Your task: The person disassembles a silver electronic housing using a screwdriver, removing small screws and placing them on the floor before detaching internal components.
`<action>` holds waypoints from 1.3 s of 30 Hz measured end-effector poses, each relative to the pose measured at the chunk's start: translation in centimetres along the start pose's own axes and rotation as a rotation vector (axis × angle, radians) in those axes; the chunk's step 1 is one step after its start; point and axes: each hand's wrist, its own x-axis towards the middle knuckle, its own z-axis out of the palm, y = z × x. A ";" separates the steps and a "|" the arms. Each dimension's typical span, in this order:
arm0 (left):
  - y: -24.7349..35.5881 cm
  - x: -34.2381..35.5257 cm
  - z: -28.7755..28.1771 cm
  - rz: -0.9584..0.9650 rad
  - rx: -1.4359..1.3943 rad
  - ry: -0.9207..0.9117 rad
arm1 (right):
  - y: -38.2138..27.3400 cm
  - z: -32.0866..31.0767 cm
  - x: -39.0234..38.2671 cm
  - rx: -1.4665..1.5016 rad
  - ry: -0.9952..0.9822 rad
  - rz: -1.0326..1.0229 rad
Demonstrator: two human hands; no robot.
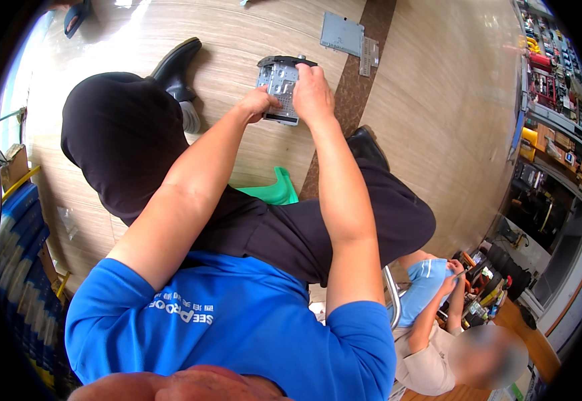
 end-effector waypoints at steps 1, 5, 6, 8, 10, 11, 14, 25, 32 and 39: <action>0.0 0.0 0.1 0.002 -0.003 -0.001 | 0.2 0.0 -0.1 0.013 0.013 -0.059; 0.8 -0.1 0.7 0.023 -0.030 -0.016 | 0.4 0.3 -0.2 0.019 0.032 -0.058; 1.1 -0.2 1.0 0.037 -0.061 -0.034 | 0.5 0.3 -0.1 0.018 0.032 -0.059; 1.1 0.2 0.7 0.059 -0.065 -0.008 | -0.2 0.3 0.3 0.024 0.005 0.047; 1.2 0.3 0.7 0.074 -0.069 0.012 | -0.5 0.2 0.5 0.024 -0.007 0.056; 1.3 0.3 0.9 0.067 -0.066 0.012 | -0.4 0.1 0.5 0.020 -0.018 0.074; 1.5 0.1 1.1 0.054 -0.065 0.006 | 0.0 -0.1 0.2 0.070 0.017 -0.082; 0.7 1.2 0.6 0.030 -0.092 -0.051 | -0.2 0.4 0.3 0.056 0.028 0.039; 1.2 0.9 0.8 -0.008 -0.082 -0.025 | 0.3 0.7 -0.2 0.067 0.099 -0.044; 1.1 0.7 0.9 0.011 -0.102 -0.003 | 0.0 0.5 0.2 0.025 0.071 0.024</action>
